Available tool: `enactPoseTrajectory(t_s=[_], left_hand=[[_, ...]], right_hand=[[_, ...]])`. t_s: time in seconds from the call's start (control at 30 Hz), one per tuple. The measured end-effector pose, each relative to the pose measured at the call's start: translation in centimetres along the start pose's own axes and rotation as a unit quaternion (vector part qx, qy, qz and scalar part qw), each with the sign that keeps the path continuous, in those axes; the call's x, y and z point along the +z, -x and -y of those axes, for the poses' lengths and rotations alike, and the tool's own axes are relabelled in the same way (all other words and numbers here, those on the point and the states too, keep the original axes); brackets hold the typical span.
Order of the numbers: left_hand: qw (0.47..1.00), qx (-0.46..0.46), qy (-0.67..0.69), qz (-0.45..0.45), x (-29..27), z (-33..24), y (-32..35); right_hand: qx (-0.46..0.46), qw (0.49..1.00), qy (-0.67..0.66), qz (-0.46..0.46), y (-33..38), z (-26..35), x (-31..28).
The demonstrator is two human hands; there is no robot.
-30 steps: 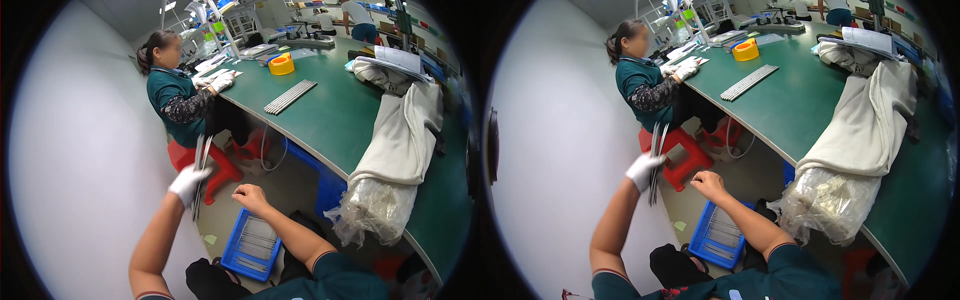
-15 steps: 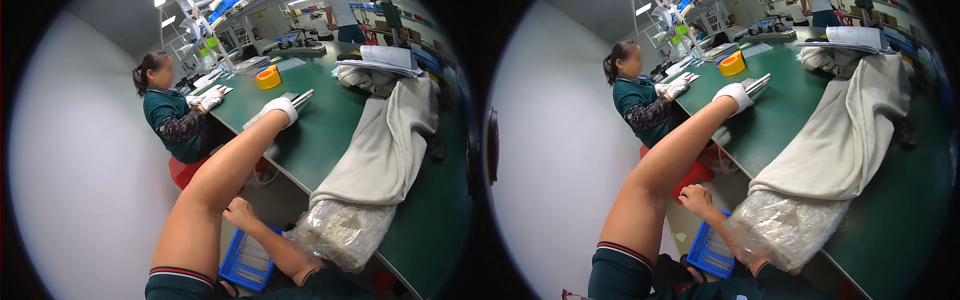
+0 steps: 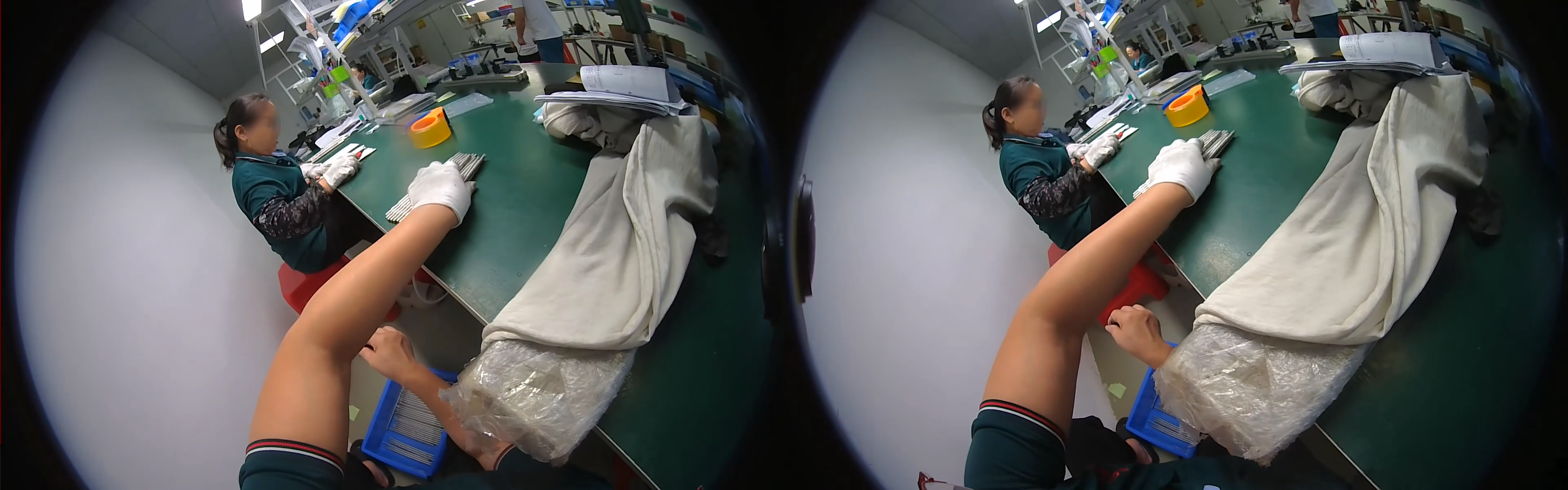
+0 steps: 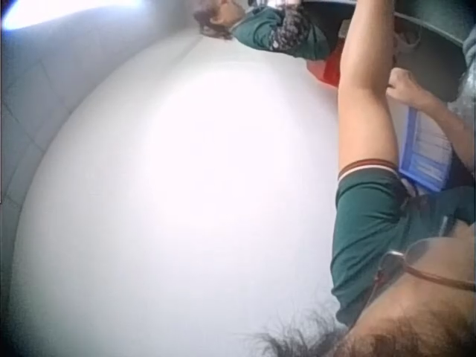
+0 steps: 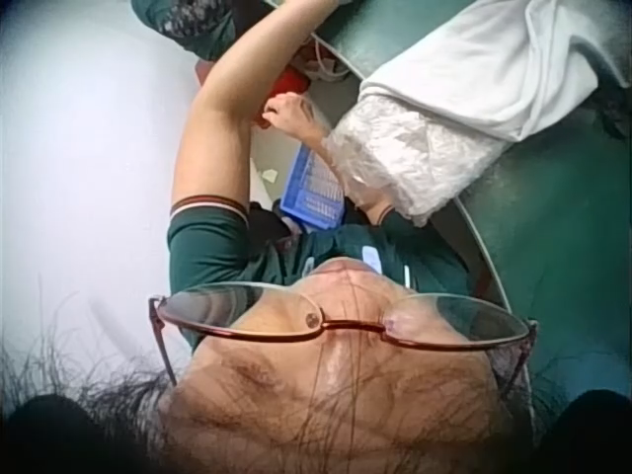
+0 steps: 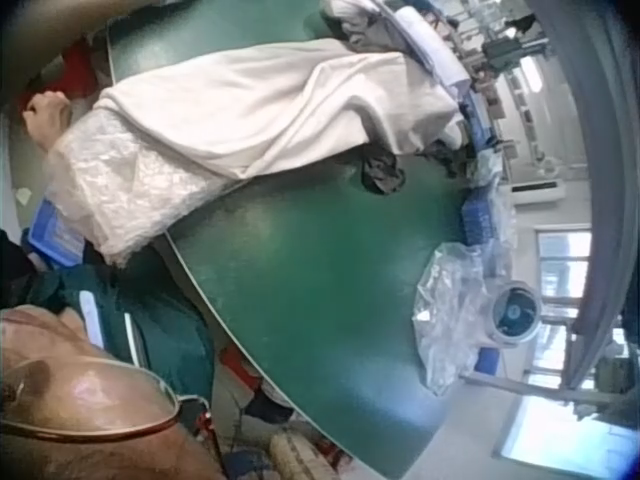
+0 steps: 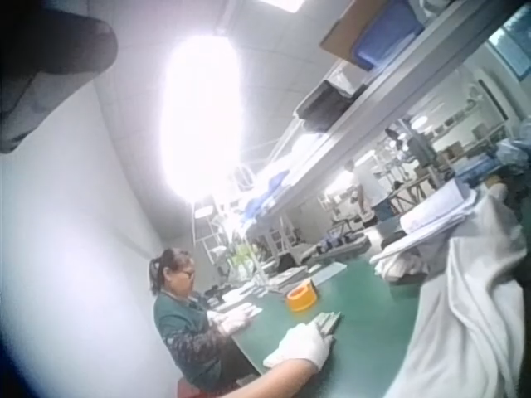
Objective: Inspecting and organizing thin metal rods from a blue plastic crate in a workshop.
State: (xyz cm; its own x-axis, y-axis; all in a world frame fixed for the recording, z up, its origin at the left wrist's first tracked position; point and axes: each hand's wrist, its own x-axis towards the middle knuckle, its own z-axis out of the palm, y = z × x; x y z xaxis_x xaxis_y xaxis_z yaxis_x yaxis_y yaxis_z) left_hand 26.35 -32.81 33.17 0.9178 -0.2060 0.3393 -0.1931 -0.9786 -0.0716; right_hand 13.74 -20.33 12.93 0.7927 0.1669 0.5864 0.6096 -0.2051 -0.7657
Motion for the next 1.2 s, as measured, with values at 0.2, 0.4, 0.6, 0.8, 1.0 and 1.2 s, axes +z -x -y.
enactPoseTrajectory(t_s=[0.2, 0.4, 0.6, 0.8, 1.0, 1.2], left_hand=[[0.998, 0.047, -0.049, -0.003, 0.6, 1.2, -0.5], [0.993, 0.063, 0.047, 0.092, 2.7, 3.1, -2.7], [0.992, 0.068, 0.057, 0.089, 2.4, 3.2, -2.4], [0.981, 0.116, 0.151, 0.037, 0.9, 5.0, -2.5], [0.930, 0.169, 0.241, -0.222, -4.4, 12.1, 6.9], [0.779, -0.145, 0.517, -0.325, 0.9, 27.0, 21.5]], right_hand=[[-0.006, 1.000, 0.005, 0.009, 0.1, 0.4, -0.3], [0.003, 0.999, 0.022, 0.033, -0.1, 0.2, 0.1], [0.003, 1.000, 0.011, 0.010, 0.0, 0.7, 0.2], [-0.009, 0.997, 0.055, 0.045, 0.1, 0.6, 0.7], [0.034, 0.991, -0.051, 0.115, 0.0, -0.2, -0.5], [-0.052, 0.740, -0.616, 0.265, -0.7, 4.9, -5.7]])
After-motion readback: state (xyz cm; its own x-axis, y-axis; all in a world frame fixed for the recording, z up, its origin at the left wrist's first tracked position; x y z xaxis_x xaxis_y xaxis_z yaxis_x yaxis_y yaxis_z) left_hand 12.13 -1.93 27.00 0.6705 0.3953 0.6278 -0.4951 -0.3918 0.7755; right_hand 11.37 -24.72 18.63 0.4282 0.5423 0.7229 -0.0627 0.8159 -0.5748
